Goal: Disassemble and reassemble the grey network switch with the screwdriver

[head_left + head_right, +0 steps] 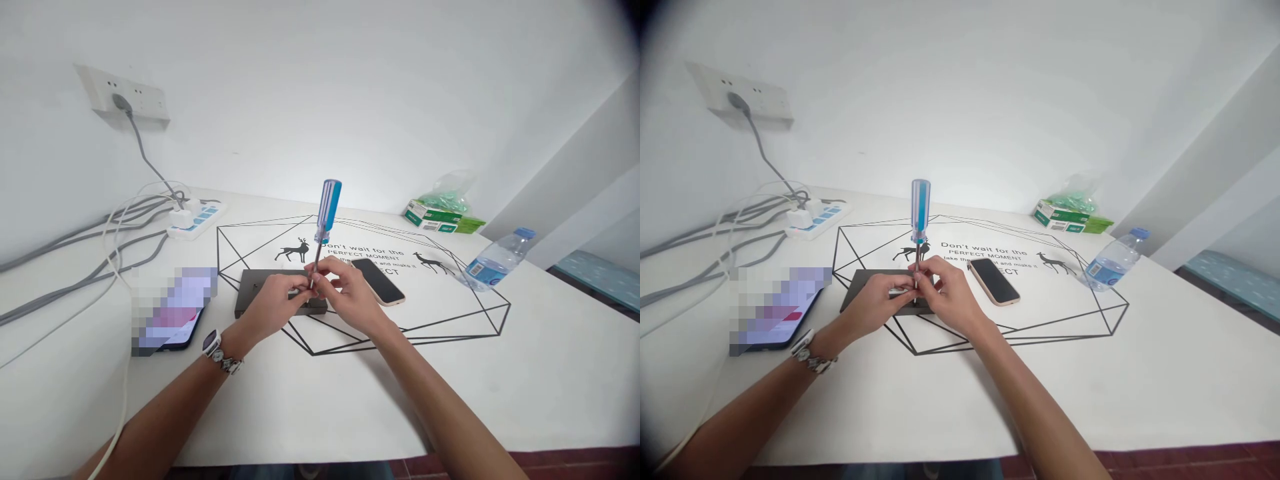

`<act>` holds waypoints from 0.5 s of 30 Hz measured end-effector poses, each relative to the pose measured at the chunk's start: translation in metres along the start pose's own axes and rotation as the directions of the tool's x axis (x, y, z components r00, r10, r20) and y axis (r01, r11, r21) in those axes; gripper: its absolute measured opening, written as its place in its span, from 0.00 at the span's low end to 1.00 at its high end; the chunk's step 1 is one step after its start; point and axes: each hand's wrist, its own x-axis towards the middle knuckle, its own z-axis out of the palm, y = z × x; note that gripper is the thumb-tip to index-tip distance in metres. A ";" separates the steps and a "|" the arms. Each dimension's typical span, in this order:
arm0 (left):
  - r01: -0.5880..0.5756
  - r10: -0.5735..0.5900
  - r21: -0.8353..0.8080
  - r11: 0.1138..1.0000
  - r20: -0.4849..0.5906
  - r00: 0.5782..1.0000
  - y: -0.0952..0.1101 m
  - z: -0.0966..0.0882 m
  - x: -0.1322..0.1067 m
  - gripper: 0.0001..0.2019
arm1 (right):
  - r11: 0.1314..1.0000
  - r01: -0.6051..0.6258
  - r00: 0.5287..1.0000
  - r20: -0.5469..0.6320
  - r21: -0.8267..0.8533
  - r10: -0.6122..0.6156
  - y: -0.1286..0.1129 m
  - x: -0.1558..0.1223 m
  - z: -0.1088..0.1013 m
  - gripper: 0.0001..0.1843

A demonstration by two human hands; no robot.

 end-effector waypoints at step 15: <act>0.013 -0.018 -0.031 0.999 -0.155 0.988 0.002 0.005 0.001 0.08 | 0.990 -0.091 0.989 -0.103 0.104 0.102 -0.002 0.003 0.008 0.14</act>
